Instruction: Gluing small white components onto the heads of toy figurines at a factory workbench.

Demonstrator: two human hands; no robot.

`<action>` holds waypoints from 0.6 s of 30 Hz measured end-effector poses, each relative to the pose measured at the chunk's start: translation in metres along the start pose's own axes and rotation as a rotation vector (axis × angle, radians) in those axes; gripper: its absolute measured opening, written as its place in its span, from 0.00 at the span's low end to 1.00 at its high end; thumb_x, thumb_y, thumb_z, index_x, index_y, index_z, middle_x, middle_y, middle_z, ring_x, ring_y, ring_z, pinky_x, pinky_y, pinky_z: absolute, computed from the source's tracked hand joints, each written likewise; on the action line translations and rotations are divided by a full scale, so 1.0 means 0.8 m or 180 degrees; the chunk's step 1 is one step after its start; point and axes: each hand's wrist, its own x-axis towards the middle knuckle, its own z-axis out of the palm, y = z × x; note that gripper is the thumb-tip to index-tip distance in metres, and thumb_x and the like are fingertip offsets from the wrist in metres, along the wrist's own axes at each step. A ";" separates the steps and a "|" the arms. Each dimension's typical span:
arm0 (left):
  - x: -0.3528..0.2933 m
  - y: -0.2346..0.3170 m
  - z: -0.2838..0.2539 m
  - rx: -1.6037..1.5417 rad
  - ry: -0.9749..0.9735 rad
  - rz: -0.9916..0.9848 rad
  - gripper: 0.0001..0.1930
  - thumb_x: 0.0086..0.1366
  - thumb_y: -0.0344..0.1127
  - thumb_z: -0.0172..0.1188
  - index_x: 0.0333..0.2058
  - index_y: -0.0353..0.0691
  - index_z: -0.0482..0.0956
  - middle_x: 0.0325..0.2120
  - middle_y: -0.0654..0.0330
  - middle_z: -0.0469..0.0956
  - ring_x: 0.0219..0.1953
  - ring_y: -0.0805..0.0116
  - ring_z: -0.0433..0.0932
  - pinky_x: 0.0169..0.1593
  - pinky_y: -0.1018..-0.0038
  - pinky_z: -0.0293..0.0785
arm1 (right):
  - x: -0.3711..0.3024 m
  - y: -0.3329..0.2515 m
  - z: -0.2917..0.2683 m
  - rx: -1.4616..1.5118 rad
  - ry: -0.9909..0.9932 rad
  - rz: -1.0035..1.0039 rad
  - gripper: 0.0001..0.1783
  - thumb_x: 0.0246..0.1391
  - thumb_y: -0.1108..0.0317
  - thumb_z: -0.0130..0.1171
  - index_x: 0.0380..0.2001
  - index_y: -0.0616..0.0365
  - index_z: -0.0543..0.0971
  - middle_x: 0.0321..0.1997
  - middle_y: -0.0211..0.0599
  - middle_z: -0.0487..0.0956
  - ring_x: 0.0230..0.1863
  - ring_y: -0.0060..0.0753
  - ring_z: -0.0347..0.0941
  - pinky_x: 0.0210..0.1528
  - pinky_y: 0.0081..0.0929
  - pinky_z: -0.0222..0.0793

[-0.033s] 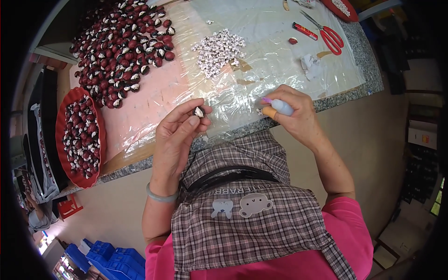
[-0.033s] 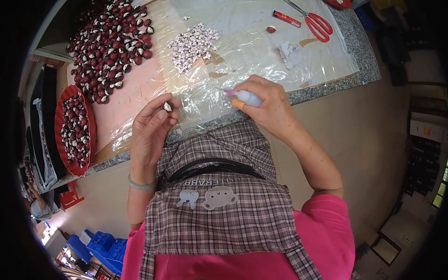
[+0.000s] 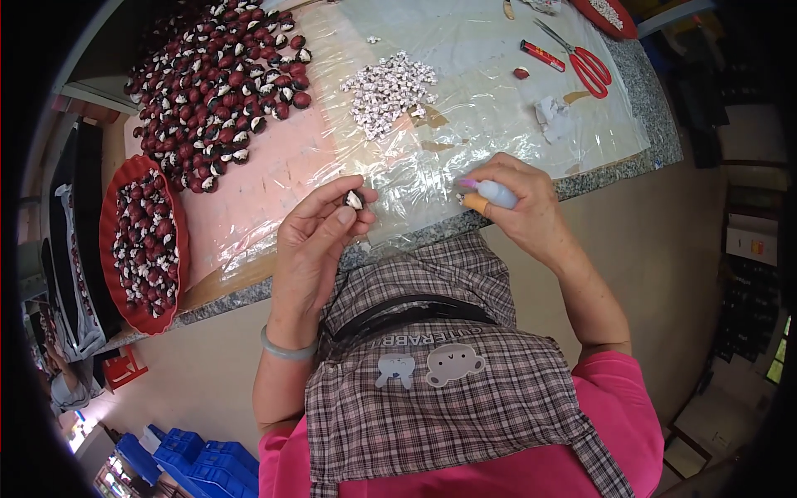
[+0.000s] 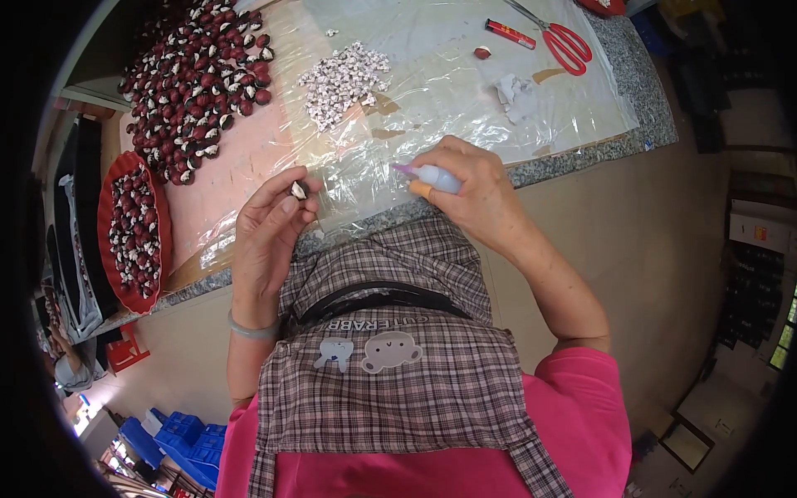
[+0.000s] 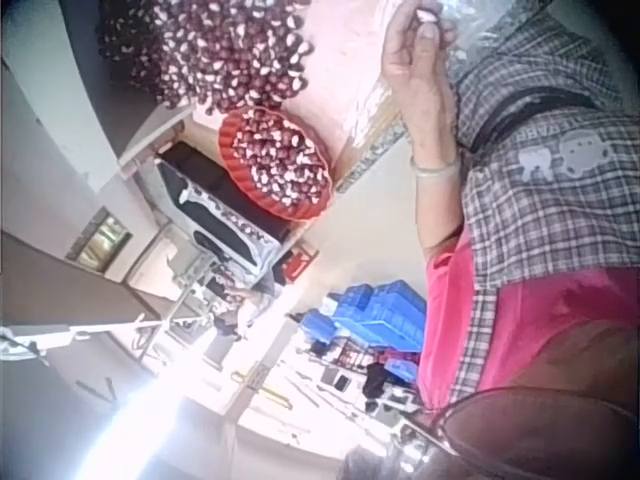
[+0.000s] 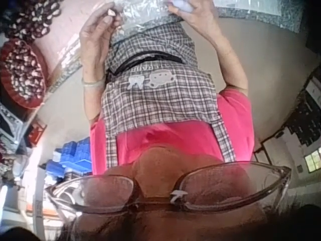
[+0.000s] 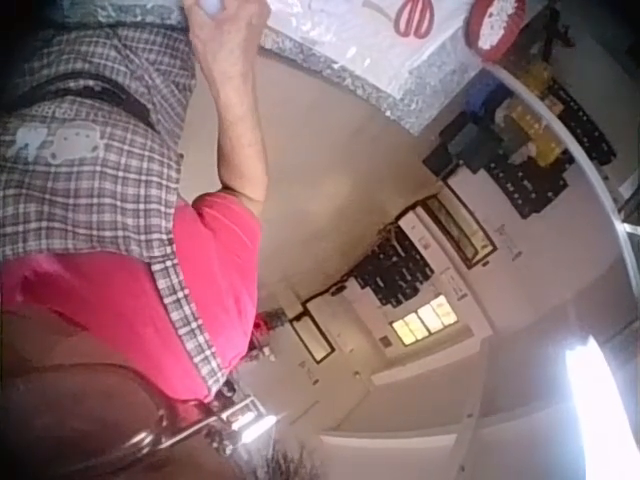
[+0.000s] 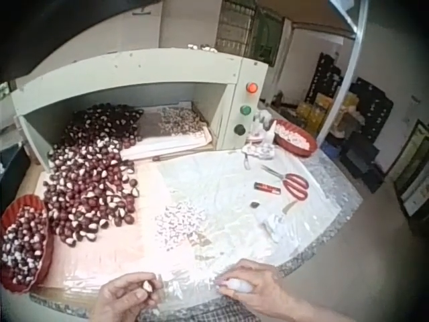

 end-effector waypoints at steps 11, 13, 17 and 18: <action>-0.003 0.001 0.014 0.0282 -0.0079 0.0091 0.17 0.65 0.28 0.56 0.53 0.33 0.72 0.40 0.54 0.79 0.37 0.74 0.77 0.44 0.79 0.74 | 0.001 -0.022 0.008 0.0431 -0.0138 -0.0211 0.08 0.49 0.77 0.62 0.35 0.62 0.78 0.32 0.36 0.76 0.32 0.29 0.76 0.34 0.23 0.72; -0.006 -0.003 0.016 0.0271 -0.0169 0.0016 0.17 0.65 0.28 0.57 0.52 0.33 0.72 0.40 0.54 0.79 0.37 0.74 0.77 0.44 0.79 0.74 | 0.004 -0.036 0.011 0.1426 -0.0260 0.0284 0.06 0.51 0.78 0.61 0.33 0.65 0.76 0.33 0.34 0.78 0.29 0.21 0.76 0.30 0.18 0.75; -0.011 -0.007 0.021 0.0179 -0.0156 -0.0058 0.16 0.64 0.28 0.58 0.50 0.32 0.74 0.40 0.55 0.79 0.37 0.74 0.78 0.43 0.79 0.75 | 0.013 -0.055 0.027 0.2682 -0.0411 0.0734 0.07 0.51 0.79 0.62 0.34 0.66 0.77 0.33 0.36 0.78 0.28 0.23 0.77 0.31 0.18 0.76; -0.012 -0.007 0.021 0.0180 -0.0152 -0.0060 0.16 0.64 0.28 0.58 0.50 0.32 0.74 0.40 0.55 0.79 0.37 0.74 0.78 0.43 0.79 0.75 | 0.013 -0.055 0.029 0.2685 -0.0414 0.0736 0.07 0.51 0.79 0.62 0.34 0.66 0.77 0.33 0.36 0.78 0.28 0.23 0.77 0.31 0.18 0.76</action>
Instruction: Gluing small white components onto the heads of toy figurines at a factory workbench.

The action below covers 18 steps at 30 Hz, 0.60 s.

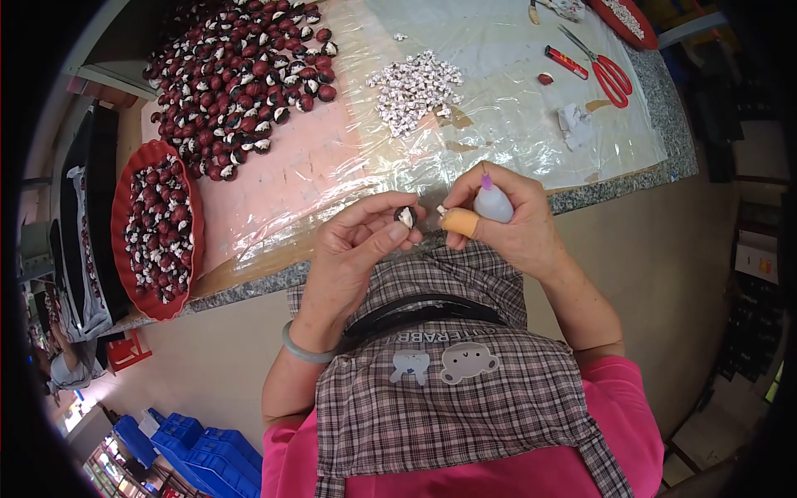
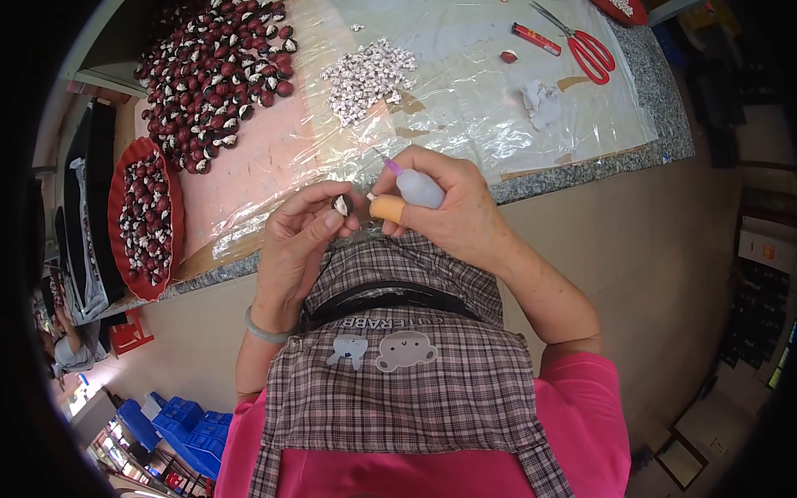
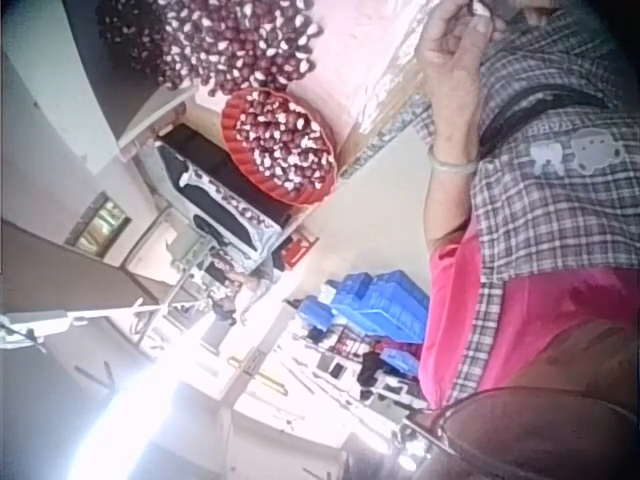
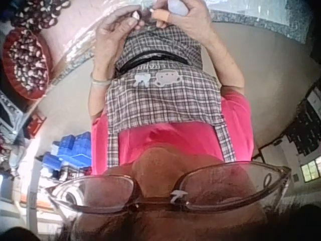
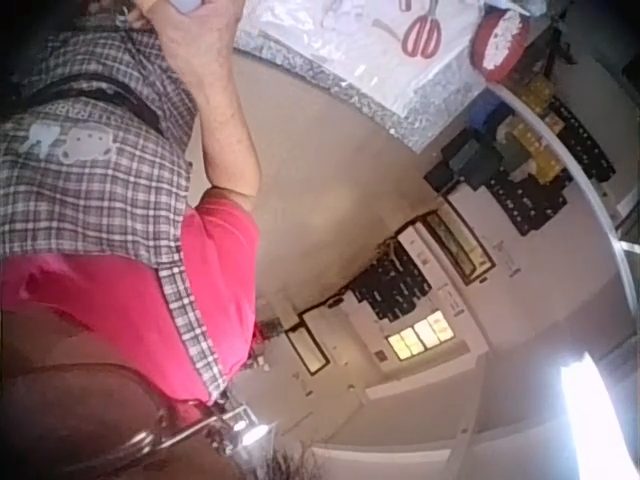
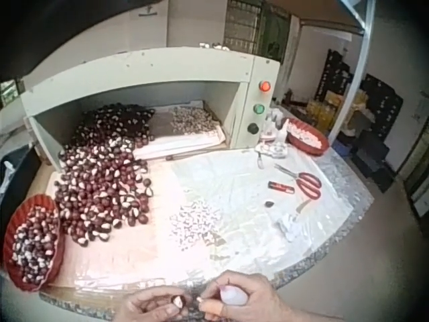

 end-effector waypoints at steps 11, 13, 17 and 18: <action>-0.005 -0.003 0.004 0.0346 0.0033 -0.0036 0.15 0.63 0.26 0.59 0.49 0.32 0.75 0.34 0.61 0.79 0.36 0.76 0.78 0.40 0.83 0.75 | -0.002 0.016 0.013 -0.0825 -0.0060 -0.0370 0.07 0.50 0.76 0.64 0.33 0.64 0.79 0.32 0.35 0.80 0.29 0.20 0.77 0.29 0.16 0.75; -0.006 -0.003 0.005 0.0386 0.0022 -0.0050 0.15 0.63 0.25 0.59 0.49 0.33 0.75 0.35 0.61 0.79 0.36 0.77 0.78 0.40 0.83 0.75 | -0.003 0.018 0.010 -0.0959 -0.0084 -0.0358 0.07 0.50 0.76 0.65 0.33 0.64 0.79 0.32 0.35 0.80 0.29 0.20 0.77 0.29 0.16 0.75; -0.006 -0.003 0.008 0.0728 0.0002 0.0182 0.14 0.61 0.23 0.60 0.47 0.32 0.77 0.36 0.60 0.76 0.36 0.76 0.78 0.41 0.82 0.77 | -0.001 0.022 0.004 -0.1311 -0.0197 -0.0585 0.08 0.48 0.75 0.66 0.32 0.64 0.79 0.30 0.34 0.80 0.28 0.19 0.76 0.28 0.16 0.74; -0.006 -0.003 0.010 0.0723 0.0002 0.0175 0.14 0.61 0.23 0.60 0.47 0.32 0.77 0.36 0.60 0.76 0.36 0.76 0.78 0.41 0.82 0.77 | -0.001 0.022 0.003 -0.1404 -0.0244 -0.0571 0.08 0.48 0.75 0.67 0.32 0.64 0.79 0.29 0.34 0.80 0.27 0.19 0.76 0.27 0.17 0.73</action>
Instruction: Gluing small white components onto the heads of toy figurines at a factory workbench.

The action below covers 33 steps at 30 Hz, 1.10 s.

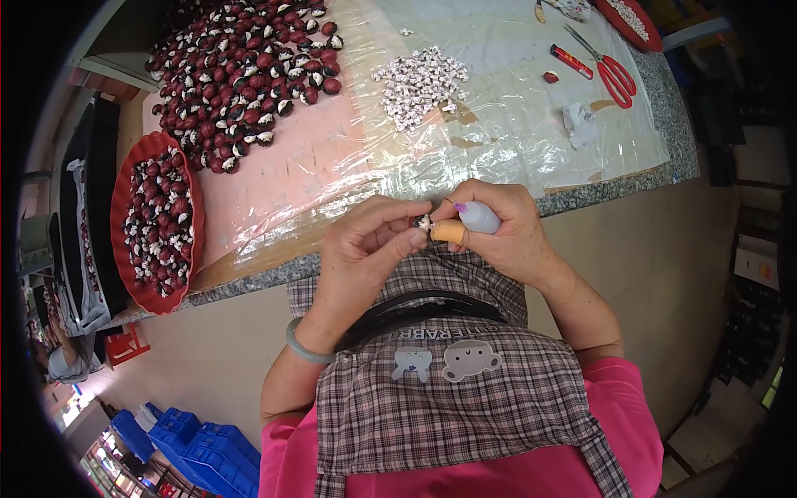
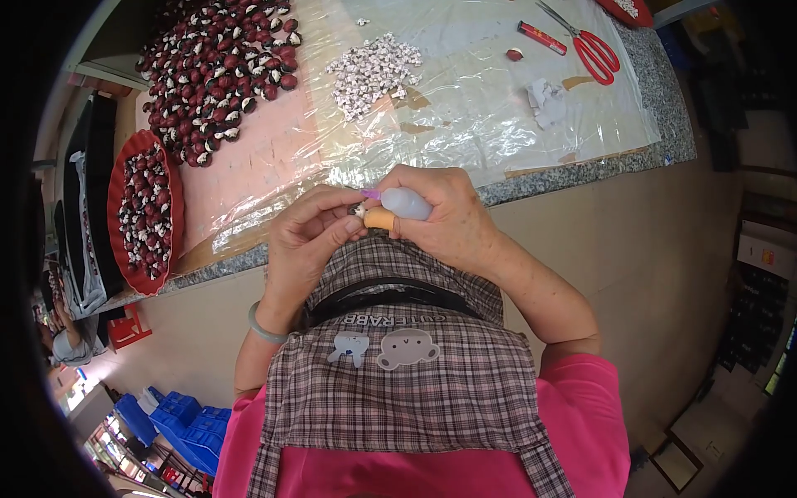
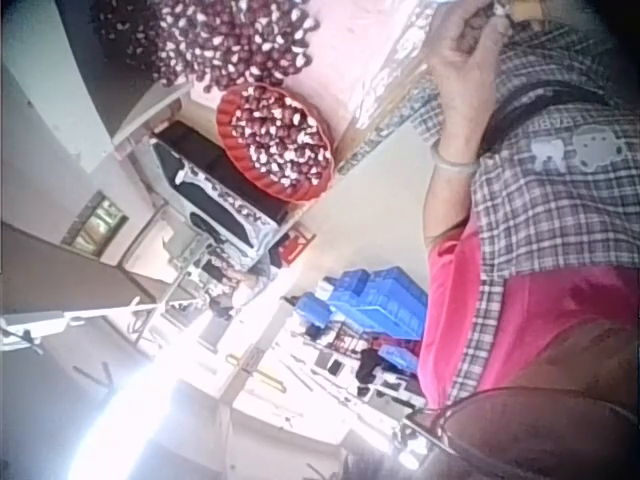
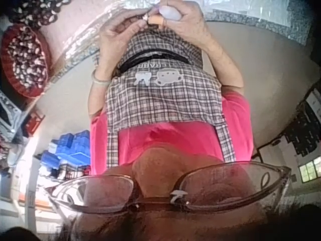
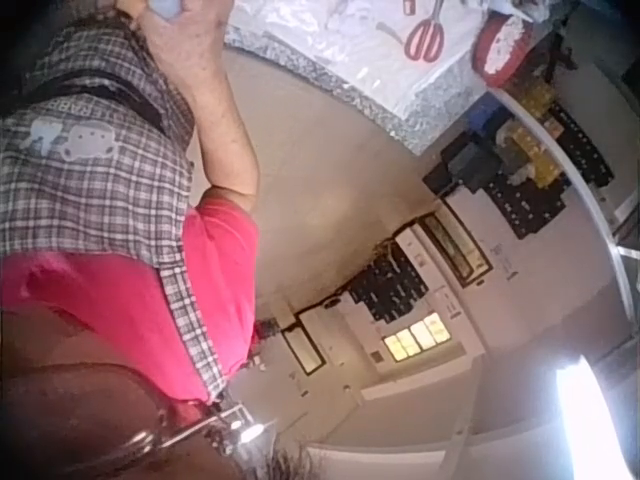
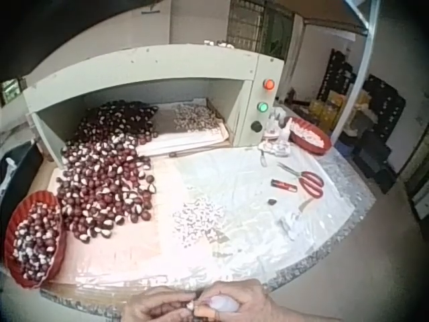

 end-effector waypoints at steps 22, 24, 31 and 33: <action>-0.008 0.042 -0.057 -0.0434 0.0365 0.0404 0.12 0.62 0.19 0.51 0.45 0.33 0.71 0.40 0.59 0.74 0.38 0.72 0.77 0.38 0.79 0.76 | 0.009 0.010 0.008 0.1524 0.0169 -0.0108 0.19 0.50 0.71 0.66 0.44 0.63 0.74 0.25 0.27 0.75 0.24 0.14 0.68 0.27 0.13 0.65; 0.002 0.046 -0.097 0.0395 0.0775 0.0937 0.13 0.58 0.18 0.51 0.42 0.34 0.73 0.41 0.59 0.74 0.36 0.73 0.74 0.36 0.80 0.73 | 0.007 0.013 0.000 0.1297 0.0205 -0.0029 0.17 0.50 0.71 0.66 0.43 0.62 0.75 0.26 0.27 0.75 0.24 0.13 0.68 0.27 0.13 0.65; 0.043 0.063 -0.134 0.4476 0.2027 0.1648 0.14 0.53 0.29 0.64 0.39 0.37 0.77 0.35 0.55 0.71 0.38 0.58 0.71 0.40 0.68 0.70 | 0.003 0.016 0.001 0.0700 0.0246 0.0243 0.11 0.50 0.71 0.66 0.38 0.59 0.78 0.27 0.27 0.76 0.26 0.14 0.70 0.28 0.14 0.66; 0.050 0.060 -0.130 0.4673 0.2053 0.1575 0.14 0.52 0.32 0.66 0.37 0.38 0.76 0.34 0.54 0.70 0.40 0.54 0.71 0.40 0.62 0.70 | 0.002 0.014 0.001 0.0589 0.0254 0.0167 0.11 0.50 0.70 0.66 0.37 0.59 0.79 0.27 0.27 0.77 0.27 0.15 0.70 0.30 0.15 0.67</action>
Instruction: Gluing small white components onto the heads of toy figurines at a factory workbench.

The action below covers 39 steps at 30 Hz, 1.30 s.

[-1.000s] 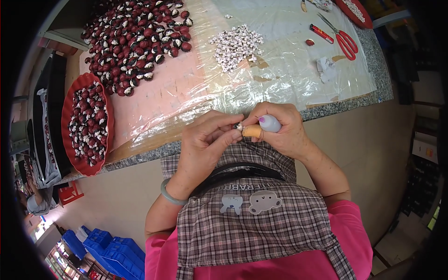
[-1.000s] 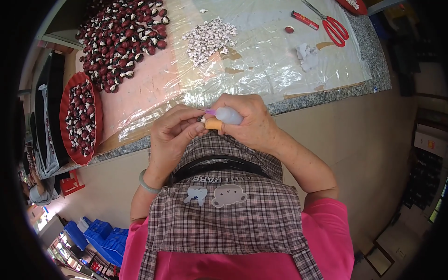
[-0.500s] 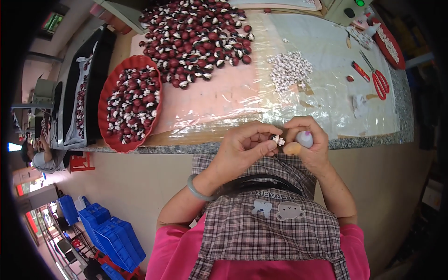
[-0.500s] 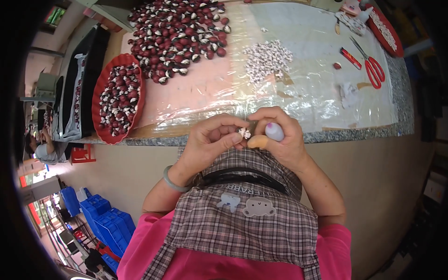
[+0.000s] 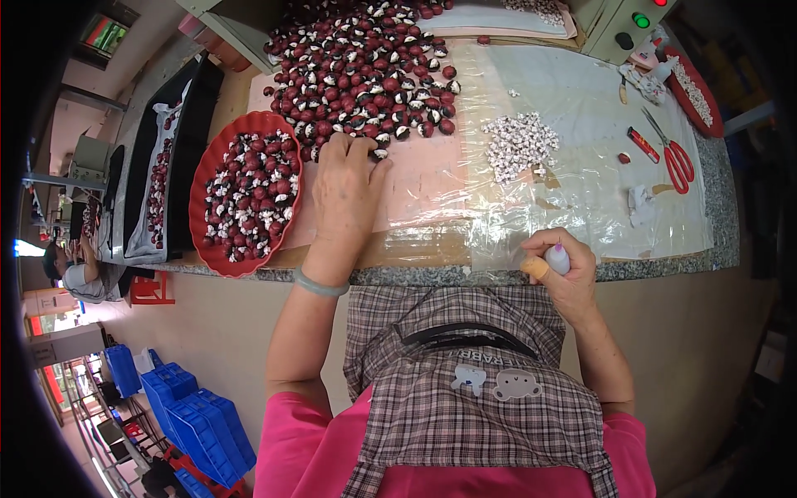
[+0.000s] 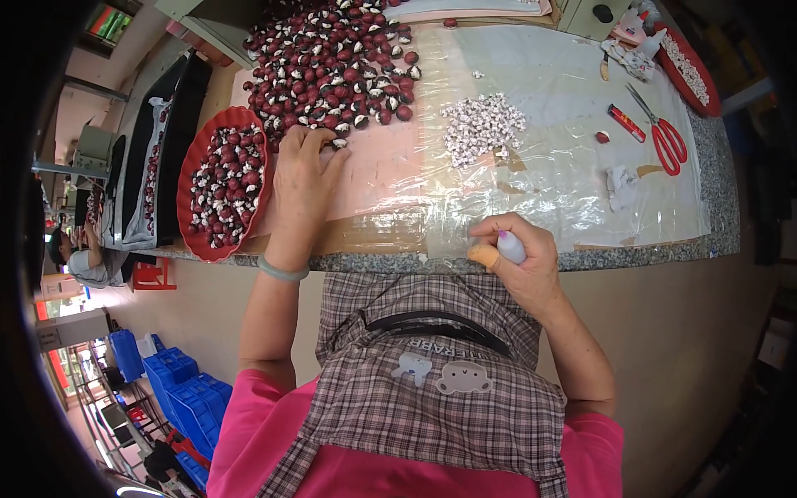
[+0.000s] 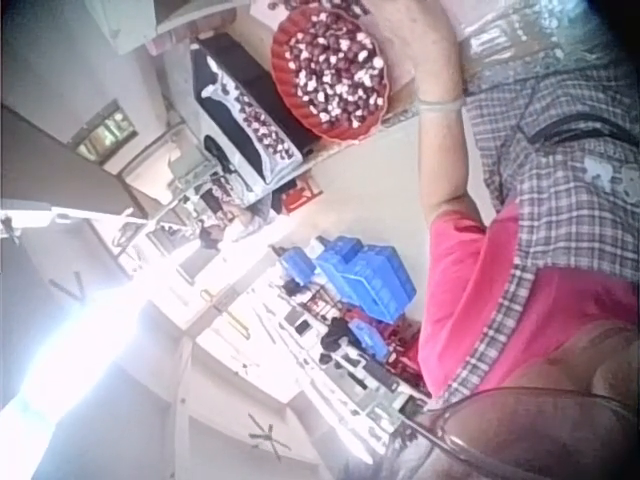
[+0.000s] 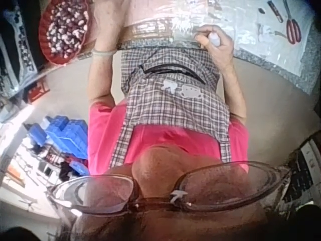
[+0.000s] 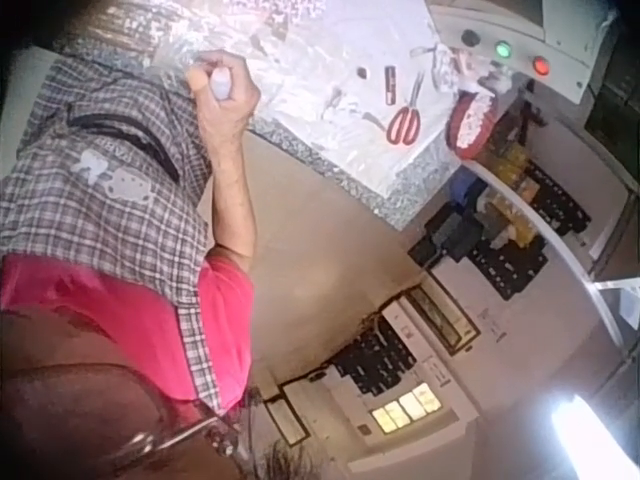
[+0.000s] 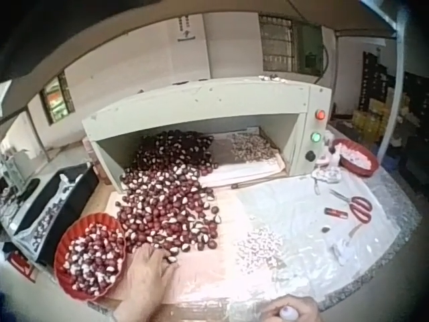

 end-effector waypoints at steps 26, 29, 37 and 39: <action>-0.005 0.025 0.009 -0.1269 -0.0394 0.0032 0.10 0.58 0.22 0.58 0.40 0.31 0.74 0.34 0.53 0.71 0.35 0.60 0.72 0.38 0.69 0.71 | 0.004 -0.003 -0.015 0.0673 0.0037 -0.0305 0.15 0.55 0.72 0.57 0.46 0.64 0.72 0.46 0.39 0.67 0.31 0.21 0.72 0.24 0.13 0.67; -0.026 0.039 0.009 -0.3851 -0.1062 -0.1360 0.11 0.65 0.28 0.56 0.45 0.31 0.73 0.37 0.59 0.75 0.33 0.74 0.70 0.35 0.81 0.67 | 0.004 -0.004 -0.017 0.0740 0.0188 -0.0281 0.14 0.54 0.73 0.59 0.44 0.66 0.76 0.45 0.38 0.67 0.30 0.21 0.74 0.21 0.11 0.66; -0.055 0.089 -0.006 -0.5802 -0.2027 -0.2254 0.15 0.65 0.27 0.55 0.50 0.32 0.74 0.41 0.57 0.77 0.35 0.78 0.72 0.35 0.84 0.68 | 0.005 -0.017 -0.015 0.1218 0.0577 -0.0206 0.23 0.47 0.79 0.66 0.44 0.61 0.66 0.37 0.40 0.77 0.24 0.21 0.75 0.21 0.12 0.69; -0.058 0.096 -0.006 -0.5768 -0.2053 -0.2316 0.16 0.64 0.26 0.56 0.51 0.33 0.74 0.40 0.58 0.77 0.33 0.80 0.71 0.35 0.85 0.67 | 0.004 -0.024 -0.014 0.1262 0.0635 -0.0122 0.25 0.44 0.81 0.67 0.42 0.59 0.63 0.37 0.43 0.78 0.25 0.21 0.75 0.21 0.12 0.70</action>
